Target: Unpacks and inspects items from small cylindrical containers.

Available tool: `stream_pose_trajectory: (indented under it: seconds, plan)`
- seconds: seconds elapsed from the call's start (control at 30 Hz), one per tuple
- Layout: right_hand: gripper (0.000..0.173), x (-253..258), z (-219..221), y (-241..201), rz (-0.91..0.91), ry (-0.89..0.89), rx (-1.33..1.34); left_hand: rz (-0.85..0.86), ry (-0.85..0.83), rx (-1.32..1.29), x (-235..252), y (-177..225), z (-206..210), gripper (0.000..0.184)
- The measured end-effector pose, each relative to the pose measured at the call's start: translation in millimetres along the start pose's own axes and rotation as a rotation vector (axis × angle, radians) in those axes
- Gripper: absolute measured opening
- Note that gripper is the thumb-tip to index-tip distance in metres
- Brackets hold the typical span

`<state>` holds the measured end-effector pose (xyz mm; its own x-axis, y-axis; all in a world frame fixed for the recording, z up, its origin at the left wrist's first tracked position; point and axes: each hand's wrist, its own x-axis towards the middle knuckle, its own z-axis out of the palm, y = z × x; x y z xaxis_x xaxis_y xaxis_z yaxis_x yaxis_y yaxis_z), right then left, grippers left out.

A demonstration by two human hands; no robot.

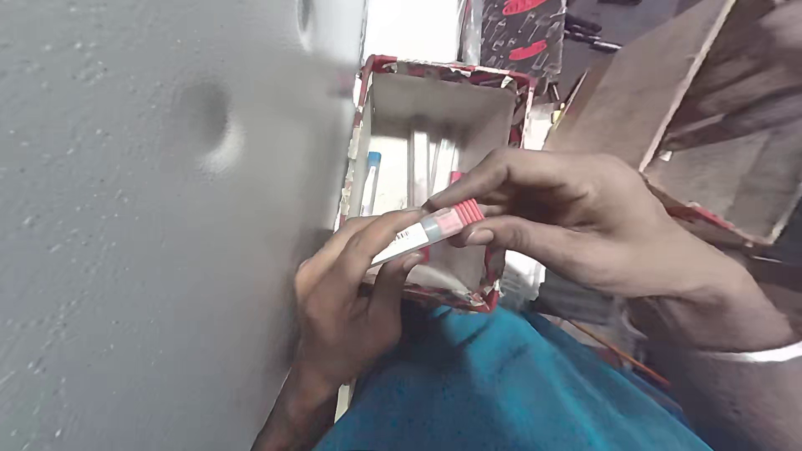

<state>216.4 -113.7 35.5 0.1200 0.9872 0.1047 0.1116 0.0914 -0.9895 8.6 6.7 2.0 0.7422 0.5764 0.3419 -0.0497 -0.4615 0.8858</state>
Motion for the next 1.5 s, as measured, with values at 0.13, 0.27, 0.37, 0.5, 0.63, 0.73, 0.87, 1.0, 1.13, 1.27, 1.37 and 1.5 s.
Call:
stream_pose_trajectory:
  seconds: [0.13,0.27,0.37,0.5,0.63,0.73,0.87,1.0,1.13,1.27,1.37,1.5]
  plan:
    - [0.021,-9,5,6,-0.072,0.037,0.082,0.016,-0.031,-0.038,0,5,-1,0.025]
    - [0.021,-14,14,11,-0.120,0.133,0.115,0.022,-0.032,-0.066,2,9,0,0.027]
    - [0.021,-15,29,10,-0.164,0.296,0.108,0.034,-0.005,-0.041,3,13,3,0.028]
    - [0.020,-17,27,10,-0.198,0.305,0.106,-0.006,-0.024,-0.122,5,16,5,0.027]
    - [0.021,-20,20,6,-0.257,0.314,-0.064,-0.021,-0.029,-0.159,7,18,8,0.027]
    - [0.021,-18,29,1,-0.255,0.452,-0.219,0.034,0.004,-0.074,11,18,10,0.027]
    - [0.021,-23,21,2,-0.264,0.363,-0.025,-0.021,-0.055,-0.227,14,23,6,0.026]
    - [0.023,-21,26,-4,-0.288,0.457,-0.242,0.021,-0.015,-0.163,15,22,10,0.025]
    - [0.021,-22,25,-10,-0.244,0.433,-0.126,-0.017,-0.022,-0.235,15,25,8,0.025]
    - [0.022,-24,12,-10,-0.266,0.355,-0.235,-0.015,-0.050,-0.268,15,24,8,0.024]
    - [0.022,-23,18,-12,-0.251,0.415,-0.200,0.011,-0.024,-0.234,17,24,9,0.024]
    - [0.021,-26,13,-4,-0.241,0.361,-0.134,-0.022,-0.072,-0.306,17,22,8,0.024]
